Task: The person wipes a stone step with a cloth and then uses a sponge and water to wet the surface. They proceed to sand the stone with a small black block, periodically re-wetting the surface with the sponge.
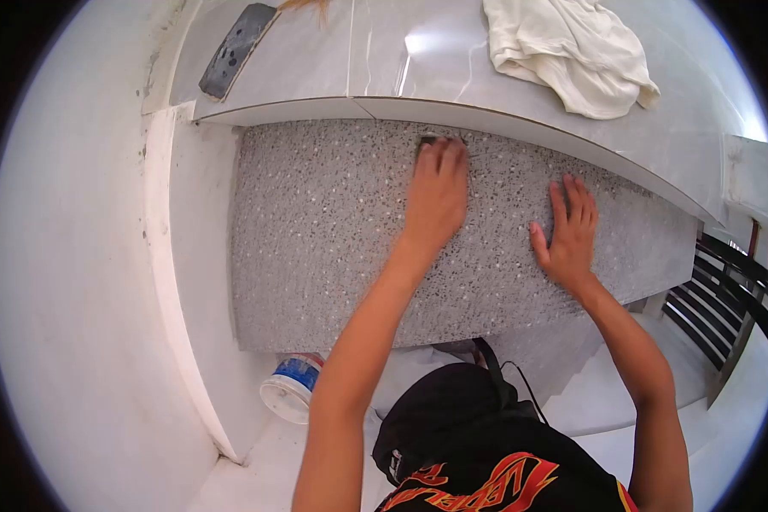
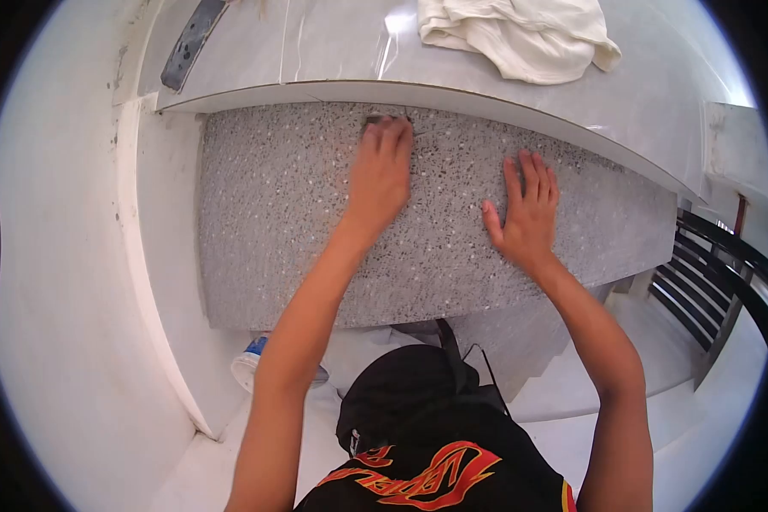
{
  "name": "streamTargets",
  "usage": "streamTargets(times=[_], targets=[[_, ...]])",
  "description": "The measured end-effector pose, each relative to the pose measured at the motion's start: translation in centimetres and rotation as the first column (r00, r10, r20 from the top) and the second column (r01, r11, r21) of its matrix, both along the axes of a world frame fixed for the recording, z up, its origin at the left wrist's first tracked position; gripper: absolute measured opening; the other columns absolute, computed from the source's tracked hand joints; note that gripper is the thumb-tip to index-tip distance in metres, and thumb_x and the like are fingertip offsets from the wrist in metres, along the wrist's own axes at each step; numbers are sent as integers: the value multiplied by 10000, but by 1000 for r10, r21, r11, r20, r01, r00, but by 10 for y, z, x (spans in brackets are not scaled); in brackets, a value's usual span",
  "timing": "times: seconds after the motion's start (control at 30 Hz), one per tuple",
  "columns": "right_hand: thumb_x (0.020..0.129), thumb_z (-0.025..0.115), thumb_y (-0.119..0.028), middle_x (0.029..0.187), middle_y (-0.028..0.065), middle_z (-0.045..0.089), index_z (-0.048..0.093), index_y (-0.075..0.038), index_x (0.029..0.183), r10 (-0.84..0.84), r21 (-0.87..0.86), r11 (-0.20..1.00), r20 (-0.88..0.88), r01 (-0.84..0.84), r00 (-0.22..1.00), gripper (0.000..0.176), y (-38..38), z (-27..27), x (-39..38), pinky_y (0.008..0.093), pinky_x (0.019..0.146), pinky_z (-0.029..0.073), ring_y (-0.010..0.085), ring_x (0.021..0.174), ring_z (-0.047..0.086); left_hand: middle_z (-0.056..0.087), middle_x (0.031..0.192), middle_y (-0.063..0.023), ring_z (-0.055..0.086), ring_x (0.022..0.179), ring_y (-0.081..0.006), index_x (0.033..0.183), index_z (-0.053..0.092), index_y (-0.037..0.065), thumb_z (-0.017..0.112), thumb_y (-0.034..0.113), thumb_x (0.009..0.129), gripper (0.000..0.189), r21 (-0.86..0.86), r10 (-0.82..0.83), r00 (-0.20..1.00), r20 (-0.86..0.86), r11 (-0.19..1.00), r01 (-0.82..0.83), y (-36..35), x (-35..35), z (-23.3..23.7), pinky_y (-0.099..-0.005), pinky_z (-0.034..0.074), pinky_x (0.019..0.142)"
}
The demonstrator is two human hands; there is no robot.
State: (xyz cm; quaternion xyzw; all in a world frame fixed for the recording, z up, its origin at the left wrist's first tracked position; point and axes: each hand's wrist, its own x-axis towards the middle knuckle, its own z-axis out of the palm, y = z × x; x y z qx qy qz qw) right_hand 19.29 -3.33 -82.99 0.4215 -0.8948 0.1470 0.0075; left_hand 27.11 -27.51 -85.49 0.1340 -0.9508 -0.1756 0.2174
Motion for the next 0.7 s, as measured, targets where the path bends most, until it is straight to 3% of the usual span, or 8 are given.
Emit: streamTargets(times=[0.1,0.17,0.2,0.3,0.4,0.5,0.63,0.7], targets=[[805,575,-314,1380,197,329,414,-4,1294,-25,20,999,6,25,1000,601,5,0,3,524,1061,189,380,1302,271,478,1160,-220,443,1073,-385,1153,495,-61,419,-17,764,399,219,-70,979,190,975,27,0,3,13,-461,356,938],[804,575,-317,1385,197,324,414,-5,1293,-3,-20,1000,12,4,1000,602,2,0,1,524,1061,186,381,1305,264,485,1180,-202,454,1090,-368,1184,491,-35,421,-15,768,423,-113,1,989,149,993,16,5,4,3,-457,358,961],[804,575,-317,1385,197,324,414,-5,1293,11,-31,999,15,-11,1000,602,-1,-1,1,524,1061,186,381,1305,264,485,1180,-202,454,1090,-368,1184,491,-35,421,-15,768,423,-124,16,988,152,992,3,4,5,6,-457,358,961],[803,574,-313,1388,195,321,413,-5,1294,-9,13,1000,20,9,1000,601,3,-3,3,523,1062,187,378,1309,257,471,1219,-211,456,1113,-367,1203,475,-42,418,-10,784,425,15,-276,957,86,961,275,-10,15,12,-447,363,974],[802,574,-308,1392,193,316,410,-6,1297,-12,3,1000,24,12,1000,602,-1,-3,0,523,1064,185,376,1312,251,469,1231,-210,439,1137,-377,1202,474,-43,421,12,811,399,-90,124,981,149,990,-112,-96,50,-4,-445,355,985],[799,576,-303,1394,190,314,408,-7,1299,-20,7,1000,26,20,999,605,2,-1,4,523,1066,181,375,1314,248,478,1218,-209,429,1145,-386,1199,479,-29,413,12,823,384,-142,475,865,161,878,-456,-173,83,6,-447,346,986],[801,569,-295,1395,191,312,399,-3,1305,4,2,1000,20,-4,1000,607,0,1,2,526,1067,178,374,1314,249,484,1202,-212,432,1144,-380,1186,483,-33,423,20,819,375,-41,417,894,166,909,-416,-131,60,-11,-438,354,979],[801,566,-291,1395,192,312,396,-1,1307,11,-6,1000,15,-11,1000,607,-1,0,1,526,1068,177,373,1315,250,490,1200,-209,438,1135,-379,1182,482,-30,422,20,814,376,-27,260,950,173,965,-259,-109,50,-1,-441,353,974]])
